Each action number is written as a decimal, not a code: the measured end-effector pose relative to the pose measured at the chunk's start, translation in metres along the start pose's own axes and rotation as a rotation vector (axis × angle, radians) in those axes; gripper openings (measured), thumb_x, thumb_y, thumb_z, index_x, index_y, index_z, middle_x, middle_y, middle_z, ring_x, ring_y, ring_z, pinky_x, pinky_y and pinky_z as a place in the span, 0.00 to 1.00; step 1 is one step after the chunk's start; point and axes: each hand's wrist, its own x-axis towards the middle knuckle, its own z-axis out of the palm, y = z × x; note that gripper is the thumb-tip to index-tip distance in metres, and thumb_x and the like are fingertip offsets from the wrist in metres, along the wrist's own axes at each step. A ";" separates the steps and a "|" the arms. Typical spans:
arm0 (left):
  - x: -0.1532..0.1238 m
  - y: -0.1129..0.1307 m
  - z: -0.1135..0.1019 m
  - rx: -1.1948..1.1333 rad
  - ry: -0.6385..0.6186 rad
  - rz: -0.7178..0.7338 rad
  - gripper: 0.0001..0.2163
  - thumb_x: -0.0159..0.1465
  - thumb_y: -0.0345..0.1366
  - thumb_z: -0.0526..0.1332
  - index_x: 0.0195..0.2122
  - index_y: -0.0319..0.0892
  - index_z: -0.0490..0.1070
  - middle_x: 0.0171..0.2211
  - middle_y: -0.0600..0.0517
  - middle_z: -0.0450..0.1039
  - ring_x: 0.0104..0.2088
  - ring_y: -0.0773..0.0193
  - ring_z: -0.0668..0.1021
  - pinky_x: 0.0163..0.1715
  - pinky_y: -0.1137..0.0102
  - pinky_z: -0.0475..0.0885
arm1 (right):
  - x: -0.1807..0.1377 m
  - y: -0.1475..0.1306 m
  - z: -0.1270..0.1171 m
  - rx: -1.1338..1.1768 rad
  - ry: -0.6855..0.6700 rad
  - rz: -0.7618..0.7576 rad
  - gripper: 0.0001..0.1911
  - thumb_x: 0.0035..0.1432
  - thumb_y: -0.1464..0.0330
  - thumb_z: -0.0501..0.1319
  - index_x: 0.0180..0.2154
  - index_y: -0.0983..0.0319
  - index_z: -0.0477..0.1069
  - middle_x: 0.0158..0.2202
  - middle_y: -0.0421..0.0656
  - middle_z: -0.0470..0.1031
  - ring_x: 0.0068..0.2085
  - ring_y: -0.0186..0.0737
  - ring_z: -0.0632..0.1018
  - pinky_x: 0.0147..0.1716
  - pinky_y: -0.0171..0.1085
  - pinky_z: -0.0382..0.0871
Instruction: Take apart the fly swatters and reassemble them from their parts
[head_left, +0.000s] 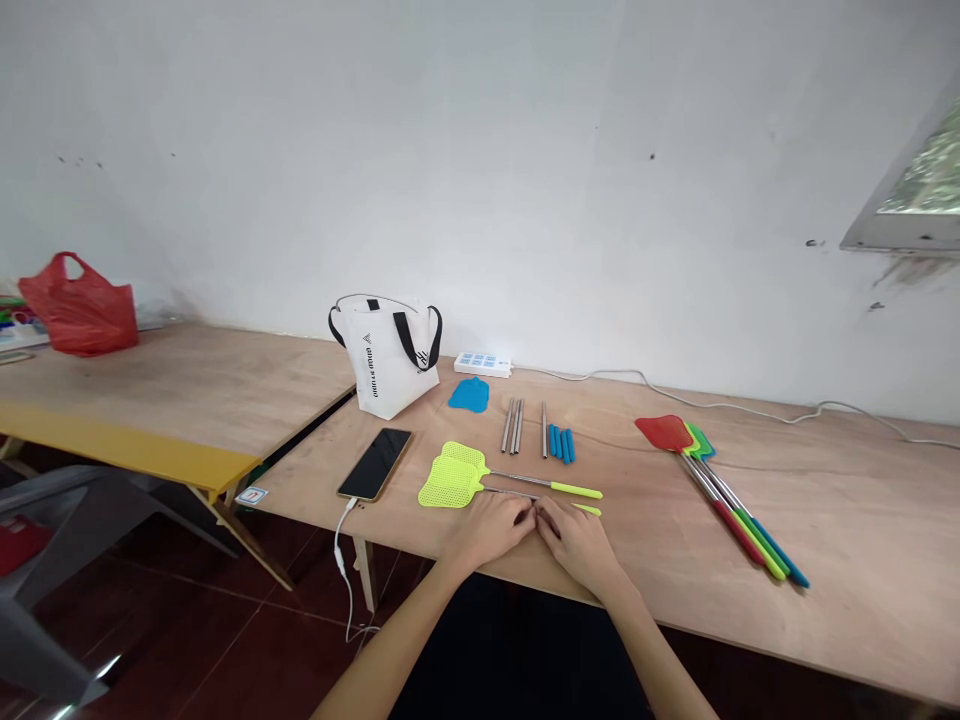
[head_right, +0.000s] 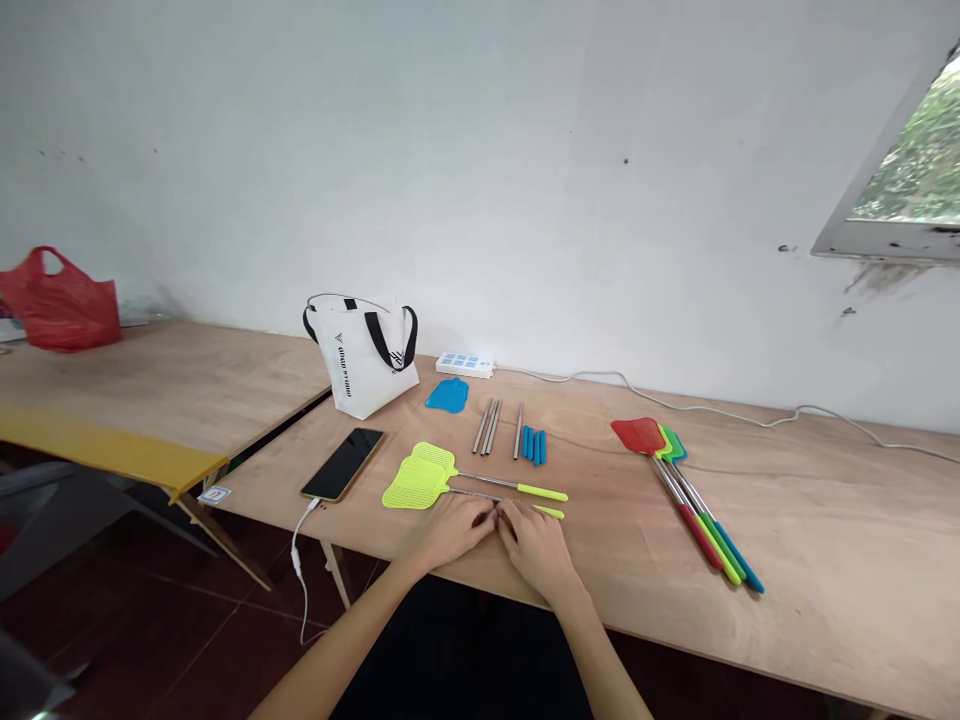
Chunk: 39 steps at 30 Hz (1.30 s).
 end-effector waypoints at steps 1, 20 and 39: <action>0.000 0.000 0.000 -0.001 -0.001 -0.006 0.12 0.72 0.38 0.55 0.34 0.43 0.75 0.34 0.51 0.80 0.34 0.59 0.80 0.31 0.69 0.63 | 0.000 0.000 0.000 0.001 0.000 0.003 0.10 0.71 0.67 0.51 0.40 0.56 0.70 0.38 0.40 0.81 0.38 0.40 0.81 0.33 0.35 0.60; 0.000 0.002 -0.001 0.005 -0.006 -0.016 0.14 0.72 0.38 0.54 0.32 0.42 0.75 0.32 0.51 0.79 0.32 0.60 0.78 0.30 0.69 0.60 | 0.000 0.004 0.004 -0.005 0.013 -0.011 0.08 0.70 0.66 0.52 0.39 0.56 0.68 0.37 0.39 0.81 0.38 0.41 0.81 0.32 0.35 0.59; 0.001 0.001 0.001 0.004 -0.001 -0.019 0.13 0.72 0.38 0.56 0.32 0.43 0.75 0.32 0.51 0.79 0.33 0.59 0.78 0.30 0.69 0.60 | -0.001 0.005 0.005 -0.020 0.023 -0.028 0.08 0.70 0.67 0.52 0.40 0.56 0.69 0.36 0.39 0.80 0.37 0.41 0.81 0.33 0.36 0.60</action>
